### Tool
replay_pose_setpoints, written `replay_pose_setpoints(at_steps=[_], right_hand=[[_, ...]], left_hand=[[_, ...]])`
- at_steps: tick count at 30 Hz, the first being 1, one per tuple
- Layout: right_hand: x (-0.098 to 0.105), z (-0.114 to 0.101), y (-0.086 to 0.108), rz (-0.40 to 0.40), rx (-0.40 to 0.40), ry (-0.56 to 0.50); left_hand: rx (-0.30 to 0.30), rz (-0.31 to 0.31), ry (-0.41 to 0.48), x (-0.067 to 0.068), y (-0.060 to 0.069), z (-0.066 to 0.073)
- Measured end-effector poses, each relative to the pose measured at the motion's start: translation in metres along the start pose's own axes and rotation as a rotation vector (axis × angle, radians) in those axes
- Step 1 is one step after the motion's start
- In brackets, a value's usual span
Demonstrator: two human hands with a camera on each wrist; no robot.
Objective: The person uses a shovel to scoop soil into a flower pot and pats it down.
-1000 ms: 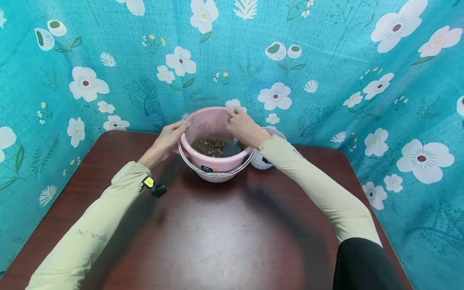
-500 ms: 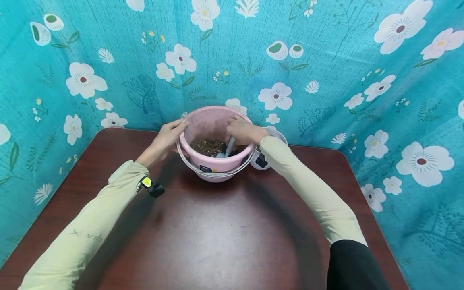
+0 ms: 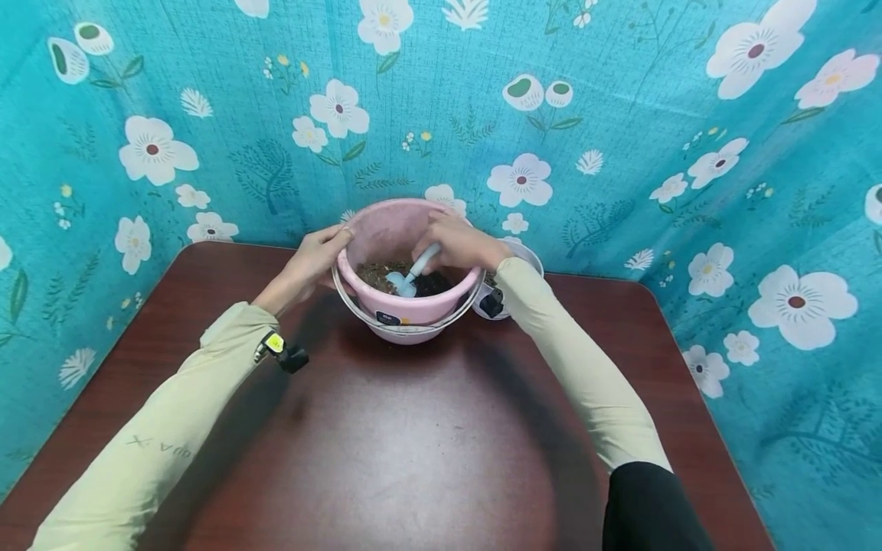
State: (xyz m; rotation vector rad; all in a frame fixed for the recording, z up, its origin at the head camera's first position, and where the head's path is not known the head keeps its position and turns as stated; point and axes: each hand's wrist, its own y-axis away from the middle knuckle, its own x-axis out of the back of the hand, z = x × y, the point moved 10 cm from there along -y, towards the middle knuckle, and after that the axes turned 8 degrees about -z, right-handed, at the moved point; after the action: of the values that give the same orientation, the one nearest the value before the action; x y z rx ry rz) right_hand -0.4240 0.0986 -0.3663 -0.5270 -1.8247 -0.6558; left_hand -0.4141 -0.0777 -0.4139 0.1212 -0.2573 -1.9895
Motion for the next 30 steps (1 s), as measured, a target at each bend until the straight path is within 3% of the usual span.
replay_pose_setpoints(at_steps=[5, 11, 15, 20, 30], right_hand=[[0.005, -0.001, 0.001, 0.057, -0.002, -0.005], [0.01, 0.009, 0.008, 0.122, -0.085, -0.021], [0.012, 0.01, 0.009, 0.137, -0.108, 0.026], [0.02, 0.01, 0.013, 0.211, -0.106, 0.071], [0.032, 0.012, 0.027, 0.331, -0.093, 0.053]], left_hand=[[0.004, 0.001, 0.002, 0.002, 0.001, -0.001], [0.007, -0.002, 0.015, 0.0, 0.0, -0.002], [-0.001, 0.006, 0.015, 0.0, -0.001, -0.001], [-0.01, 0.008, 0.011, 0.0, -0.002, 0.002], [-0.01, 0.004, 0.016, 0.0, 0.001, 0.001]])
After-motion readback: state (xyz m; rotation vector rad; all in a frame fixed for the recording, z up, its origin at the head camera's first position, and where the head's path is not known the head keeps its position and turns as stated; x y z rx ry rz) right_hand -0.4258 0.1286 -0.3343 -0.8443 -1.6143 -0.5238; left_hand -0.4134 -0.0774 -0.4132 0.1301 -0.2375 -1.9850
